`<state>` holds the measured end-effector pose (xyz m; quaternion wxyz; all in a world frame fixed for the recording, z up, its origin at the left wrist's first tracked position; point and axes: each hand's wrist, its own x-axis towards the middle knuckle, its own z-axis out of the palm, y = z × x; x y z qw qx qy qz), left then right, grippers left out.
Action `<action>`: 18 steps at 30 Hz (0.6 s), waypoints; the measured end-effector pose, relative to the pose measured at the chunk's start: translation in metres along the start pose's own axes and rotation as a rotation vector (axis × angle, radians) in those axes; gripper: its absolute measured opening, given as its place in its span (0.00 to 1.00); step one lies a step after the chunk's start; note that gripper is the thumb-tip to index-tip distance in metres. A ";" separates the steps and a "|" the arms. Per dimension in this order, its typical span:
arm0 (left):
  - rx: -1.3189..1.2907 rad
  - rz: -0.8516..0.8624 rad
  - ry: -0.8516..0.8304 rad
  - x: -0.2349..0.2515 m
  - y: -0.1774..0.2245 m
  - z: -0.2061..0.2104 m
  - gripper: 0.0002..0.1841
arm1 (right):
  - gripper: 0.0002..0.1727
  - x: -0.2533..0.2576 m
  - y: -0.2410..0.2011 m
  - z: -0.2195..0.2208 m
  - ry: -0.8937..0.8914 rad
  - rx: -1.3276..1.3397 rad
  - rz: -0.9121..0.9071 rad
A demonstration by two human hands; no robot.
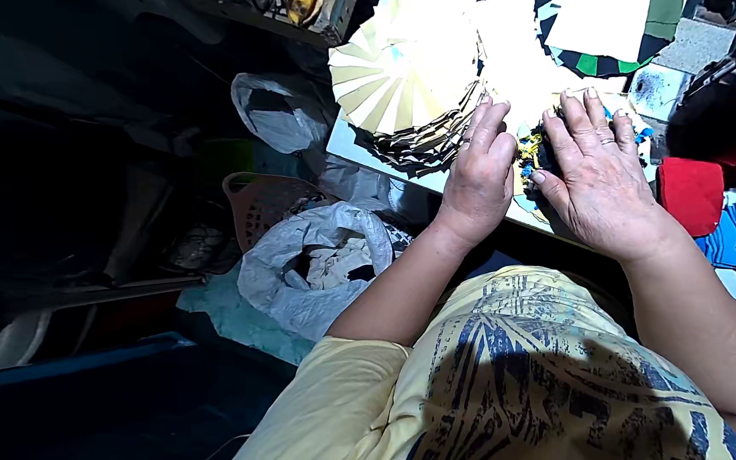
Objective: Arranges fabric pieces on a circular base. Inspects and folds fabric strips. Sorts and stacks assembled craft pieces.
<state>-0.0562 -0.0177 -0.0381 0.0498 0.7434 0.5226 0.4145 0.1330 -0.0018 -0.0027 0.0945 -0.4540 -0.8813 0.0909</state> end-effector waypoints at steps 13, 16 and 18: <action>-0.120 0.044 -0.134 0.006 -0.002 -0.004 0.10 | 0.46 -0.003 -0.007 0.013 0.014 0.018 -0.053; -0.155 0.030 -0.085 0.005 -0.002 -0.002 0.06 | 0.47 -0.003 -0.006 0.015 -0.013 -0.005 -0.048; -0.179 0.021 -0.047 0.004 -0.002 -0.002 0.04 | 0.47 -0.002 -0.009 0.011 -0.026 -0.008 -0.038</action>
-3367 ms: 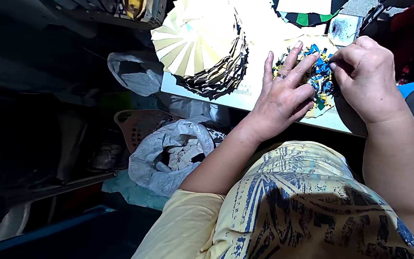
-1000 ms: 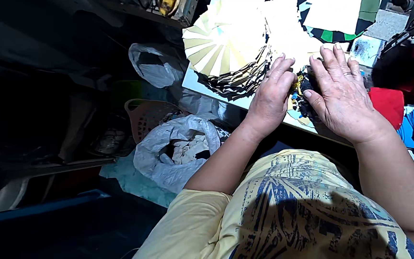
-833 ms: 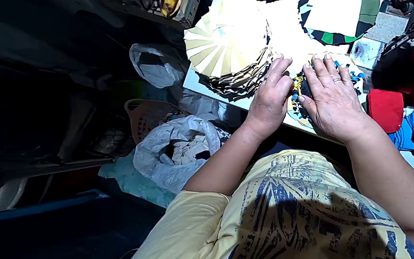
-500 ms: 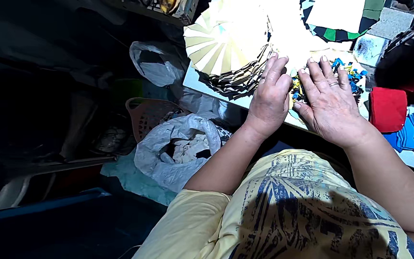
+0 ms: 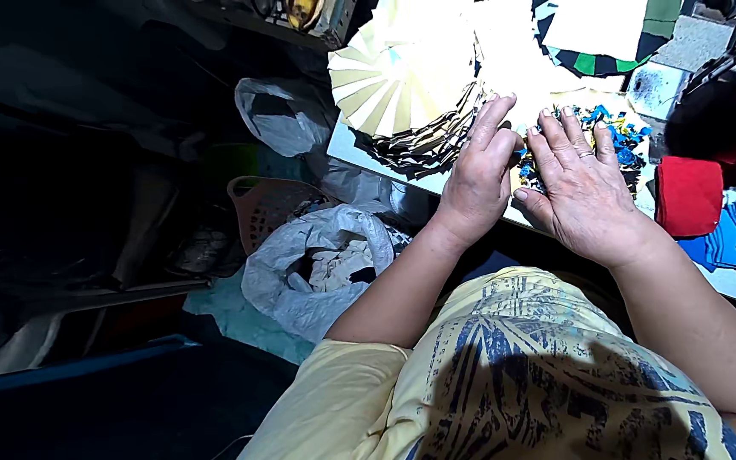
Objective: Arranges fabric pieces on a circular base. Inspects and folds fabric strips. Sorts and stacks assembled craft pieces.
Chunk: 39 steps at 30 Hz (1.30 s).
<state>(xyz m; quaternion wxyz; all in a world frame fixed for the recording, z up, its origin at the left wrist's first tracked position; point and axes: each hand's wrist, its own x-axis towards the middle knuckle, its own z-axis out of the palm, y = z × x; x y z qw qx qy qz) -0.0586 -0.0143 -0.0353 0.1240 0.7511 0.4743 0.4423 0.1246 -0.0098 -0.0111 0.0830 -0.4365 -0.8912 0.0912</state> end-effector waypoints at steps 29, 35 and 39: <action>-0.279 0.001 0.174 -0.006 -0.010 -0.002 0.22 | 0.39 0.002 0.033 -0.026 0.078 0.129 0.060; -0.118 0.004 0.189 -0.004 -0.009 -0.001 0.15 | 0.42 -0.001 0.038 -0.007 0.042 -0.001 0.117; 0.106 -0.071 -0.028 -0.002 0.001 -0.009 0.11 | 0.42 -0.002 0.035 -0.006 0.047 0.001 0.134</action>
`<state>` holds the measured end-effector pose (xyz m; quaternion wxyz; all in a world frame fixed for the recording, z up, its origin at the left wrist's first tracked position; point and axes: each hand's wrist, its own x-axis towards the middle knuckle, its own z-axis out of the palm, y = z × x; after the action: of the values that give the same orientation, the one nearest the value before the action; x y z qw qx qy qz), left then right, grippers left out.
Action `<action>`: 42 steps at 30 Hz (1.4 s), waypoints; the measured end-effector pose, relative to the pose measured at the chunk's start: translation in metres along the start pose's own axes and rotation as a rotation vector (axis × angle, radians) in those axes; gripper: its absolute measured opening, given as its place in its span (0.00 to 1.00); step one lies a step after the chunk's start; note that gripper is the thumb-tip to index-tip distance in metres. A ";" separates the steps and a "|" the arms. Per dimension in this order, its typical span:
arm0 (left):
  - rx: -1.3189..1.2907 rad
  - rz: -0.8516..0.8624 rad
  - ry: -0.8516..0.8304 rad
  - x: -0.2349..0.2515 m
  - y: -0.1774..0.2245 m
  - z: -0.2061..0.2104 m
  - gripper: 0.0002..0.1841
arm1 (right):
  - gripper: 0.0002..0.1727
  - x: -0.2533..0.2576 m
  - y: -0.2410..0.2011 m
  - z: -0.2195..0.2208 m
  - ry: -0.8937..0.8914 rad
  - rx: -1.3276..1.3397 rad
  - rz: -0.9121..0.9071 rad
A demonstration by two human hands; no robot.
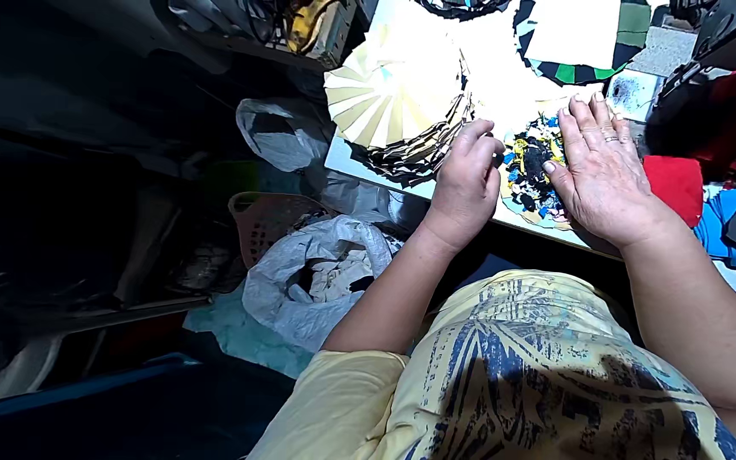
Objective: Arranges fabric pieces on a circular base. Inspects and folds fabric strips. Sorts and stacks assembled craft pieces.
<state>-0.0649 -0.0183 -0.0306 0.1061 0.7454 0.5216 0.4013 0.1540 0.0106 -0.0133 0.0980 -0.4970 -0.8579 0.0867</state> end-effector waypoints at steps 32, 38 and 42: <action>0.081 0.163 -0.139 0.021 0.037 -0.007 0.08 | 0.29 -0.041 0.009 -0.041 0.236 0.363 -0.016; 0.253 0.149 -0.252 0.031 0.045 -0.001 0.13 | 0.14 -0.095 0.045 -0.073 0.463 0.368 0.032; 0.245 0.175 -0.204 0.035 0.054 0.000 0.11 | 0.10 -0.131 0.062 -0.072 0.592 0.452 0.088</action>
<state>-0.0229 -0.0113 0.0173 0.0315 0.8320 0.4865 0.2648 0.2882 -0.0691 0.0305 0.4450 -0.5029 -0.7294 0.1306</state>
